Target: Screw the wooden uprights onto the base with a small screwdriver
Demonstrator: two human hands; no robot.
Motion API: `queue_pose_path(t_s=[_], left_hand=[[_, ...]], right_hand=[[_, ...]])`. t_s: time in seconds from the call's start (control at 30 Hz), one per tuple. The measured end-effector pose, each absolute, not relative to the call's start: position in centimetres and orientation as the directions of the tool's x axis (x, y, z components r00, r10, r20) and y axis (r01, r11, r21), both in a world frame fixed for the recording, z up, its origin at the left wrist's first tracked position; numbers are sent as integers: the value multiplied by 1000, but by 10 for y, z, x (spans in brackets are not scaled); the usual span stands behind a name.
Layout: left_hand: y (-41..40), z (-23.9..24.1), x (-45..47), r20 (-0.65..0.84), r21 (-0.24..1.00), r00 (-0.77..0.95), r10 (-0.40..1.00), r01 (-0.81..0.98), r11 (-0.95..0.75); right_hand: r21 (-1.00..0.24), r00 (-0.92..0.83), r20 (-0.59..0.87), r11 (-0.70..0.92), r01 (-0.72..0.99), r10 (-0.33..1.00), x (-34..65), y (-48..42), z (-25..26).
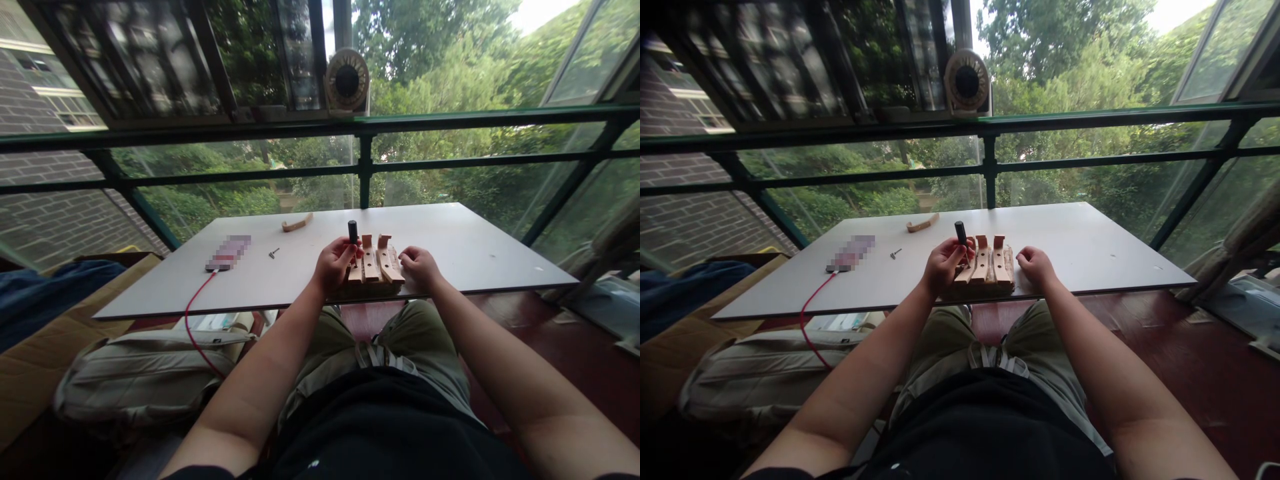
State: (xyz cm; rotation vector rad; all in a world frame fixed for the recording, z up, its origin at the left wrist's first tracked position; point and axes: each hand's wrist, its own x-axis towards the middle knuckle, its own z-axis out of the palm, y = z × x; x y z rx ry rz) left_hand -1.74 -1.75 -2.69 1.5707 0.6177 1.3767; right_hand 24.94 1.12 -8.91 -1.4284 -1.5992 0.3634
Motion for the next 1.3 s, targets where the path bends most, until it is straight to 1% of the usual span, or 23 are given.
queue_pose_path(t_s=[0.33,0.43,0.53,0.67,0.8,1.03,1.17,1.3], left_hand=[[-20,-23,-20,492,870,293,820,-194,-453],[-21,-23,-20,485,873,286,826,-198,-445],[-22,-24,-18,511,859,276,814,-185,-477],[-22,-27,-16,540,839,236,808,-78,-538],[-23,-29,-15,520,843,177,835,52,-536],[-27,-27,-14,521,820,199,830,154,-552],[-28,-28,-14,549,781,203,811,220,-584],[-28,-27,-14,580,753,209,788,233,-616]], right_hand=[[-723,107,441,282,631,891,247,10,-88],[-724,106,441,283,629,891,248,11,-88],[-727,110,437,278,628,893,248,11,-88],[-728,105,442,288,622,891,248,10,-87],[-731,105,440,287,619,892,248,8,-86],[-732,104,435,284,619,894,249,9,-87],[-725,105,442,286,626,891,248,9,-88],[-726,108,443,285,626,890,248,8,-87]])
